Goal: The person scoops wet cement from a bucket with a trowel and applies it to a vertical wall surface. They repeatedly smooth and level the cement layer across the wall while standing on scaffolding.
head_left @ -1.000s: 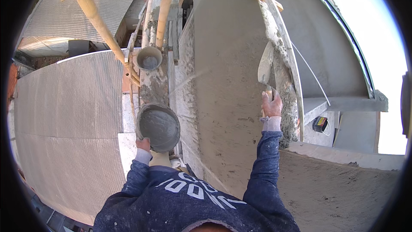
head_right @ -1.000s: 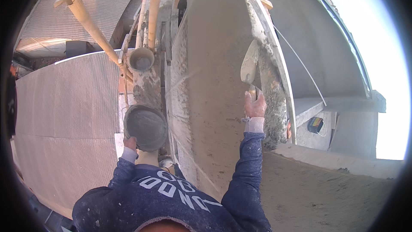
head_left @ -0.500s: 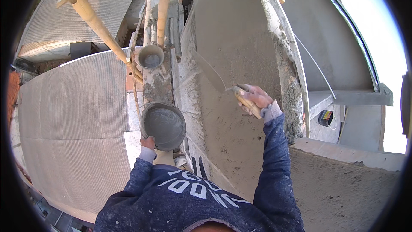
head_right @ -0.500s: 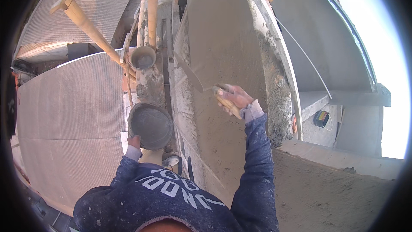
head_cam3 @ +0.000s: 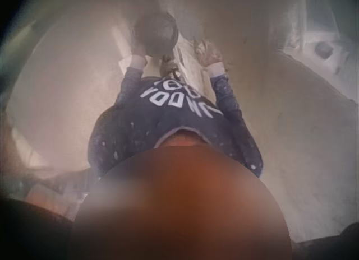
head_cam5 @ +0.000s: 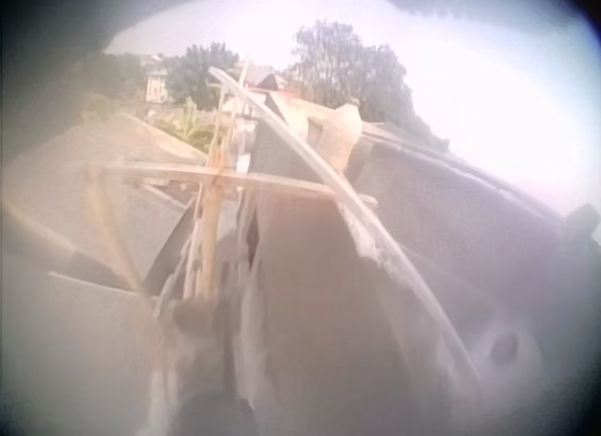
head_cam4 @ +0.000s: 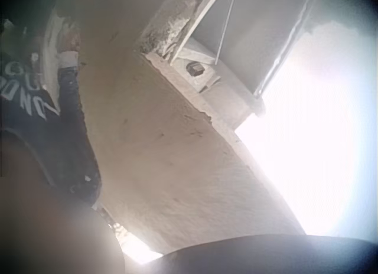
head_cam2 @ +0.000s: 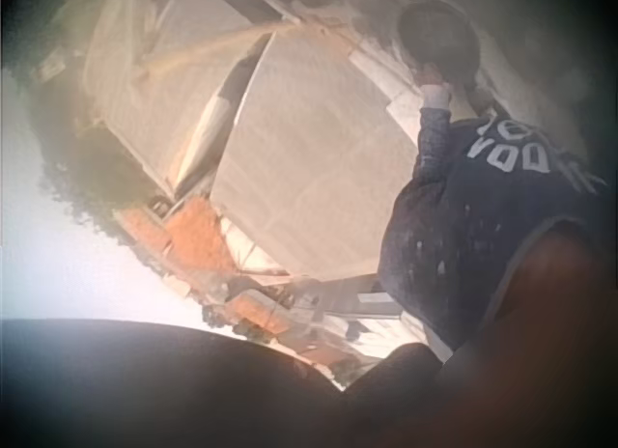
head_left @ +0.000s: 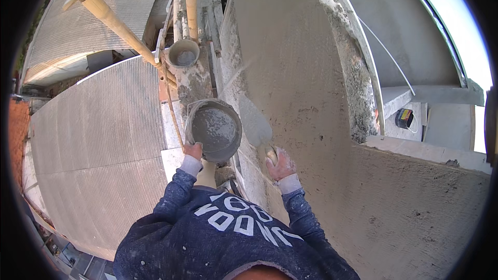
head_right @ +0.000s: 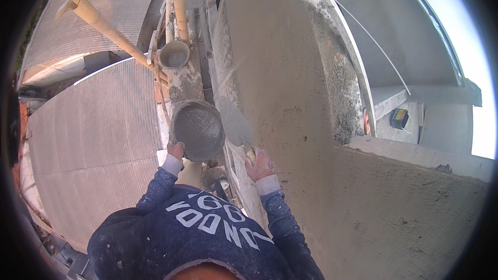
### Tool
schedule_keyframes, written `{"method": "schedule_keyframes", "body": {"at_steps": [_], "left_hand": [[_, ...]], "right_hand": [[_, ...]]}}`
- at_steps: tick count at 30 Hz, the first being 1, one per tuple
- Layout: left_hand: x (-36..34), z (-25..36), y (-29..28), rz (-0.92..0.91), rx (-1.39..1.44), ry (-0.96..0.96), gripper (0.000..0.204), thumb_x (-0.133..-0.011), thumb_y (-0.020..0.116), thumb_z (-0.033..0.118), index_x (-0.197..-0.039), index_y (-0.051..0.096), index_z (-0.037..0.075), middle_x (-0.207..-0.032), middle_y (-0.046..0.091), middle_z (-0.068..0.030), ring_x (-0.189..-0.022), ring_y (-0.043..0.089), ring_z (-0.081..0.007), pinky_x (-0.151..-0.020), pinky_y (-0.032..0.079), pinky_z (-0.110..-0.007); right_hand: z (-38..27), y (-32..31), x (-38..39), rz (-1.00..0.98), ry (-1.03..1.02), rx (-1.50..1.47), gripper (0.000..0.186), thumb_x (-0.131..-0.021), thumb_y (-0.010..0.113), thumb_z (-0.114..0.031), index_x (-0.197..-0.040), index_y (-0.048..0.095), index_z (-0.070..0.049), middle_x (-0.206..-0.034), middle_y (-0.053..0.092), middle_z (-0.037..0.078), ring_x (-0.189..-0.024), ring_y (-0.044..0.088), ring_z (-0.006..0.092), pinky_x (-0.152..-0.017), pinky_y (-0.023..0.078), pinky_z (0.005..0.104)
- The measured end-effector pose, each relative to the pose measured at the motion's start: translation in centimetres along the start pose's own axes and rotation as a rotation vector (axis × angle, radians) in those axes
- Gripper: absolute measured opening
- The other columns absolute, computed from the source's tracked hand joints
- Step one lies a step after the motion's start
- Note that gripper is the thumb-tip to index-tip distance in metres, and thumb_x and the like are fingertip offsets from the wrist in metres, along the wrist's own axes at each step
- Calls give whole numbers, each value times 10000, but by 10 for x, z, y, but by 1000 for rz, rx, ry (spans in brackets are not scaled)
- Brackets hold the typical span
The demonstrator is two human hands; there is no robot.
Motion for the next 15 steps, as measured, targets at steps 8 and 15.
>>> {"method": "schedule_keyframes", "body": {"at_steps": [8, 15], "left_hand": [[97, 39, 47, -264, -62, 81, 469, -729, 528, -19, -1198, 505, -39, -979, 637, -122, -839, 620, -225, -741, 503, -320], [178, 38, 69, -300, 52, 18, 316, -737, 566, 64, -1020, 581, -76, -902, 646, -158, -792, 626, -259, -711, 498, -357]], "right_hand": [[36, 69, 54, -23, 29, 140, 508, -856, 555, -285, -1321, 446, -114, -1275, 500, 208, -1137, 517, 370, -936, 419, 489], [54, 107, 143, 108, -87, 137, 502, -819, 568, -227, -1297, 465, -113, -1159, 550, 183, -1049, 564, 350, -877, 456, 473]]}}
Point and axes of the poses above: each hand's wrist, its own x-axis away from the middle knuckle, its own y-axis out of the palm, z = x × y, the point moved 7 cm from there along -x, towards the middle knuckle
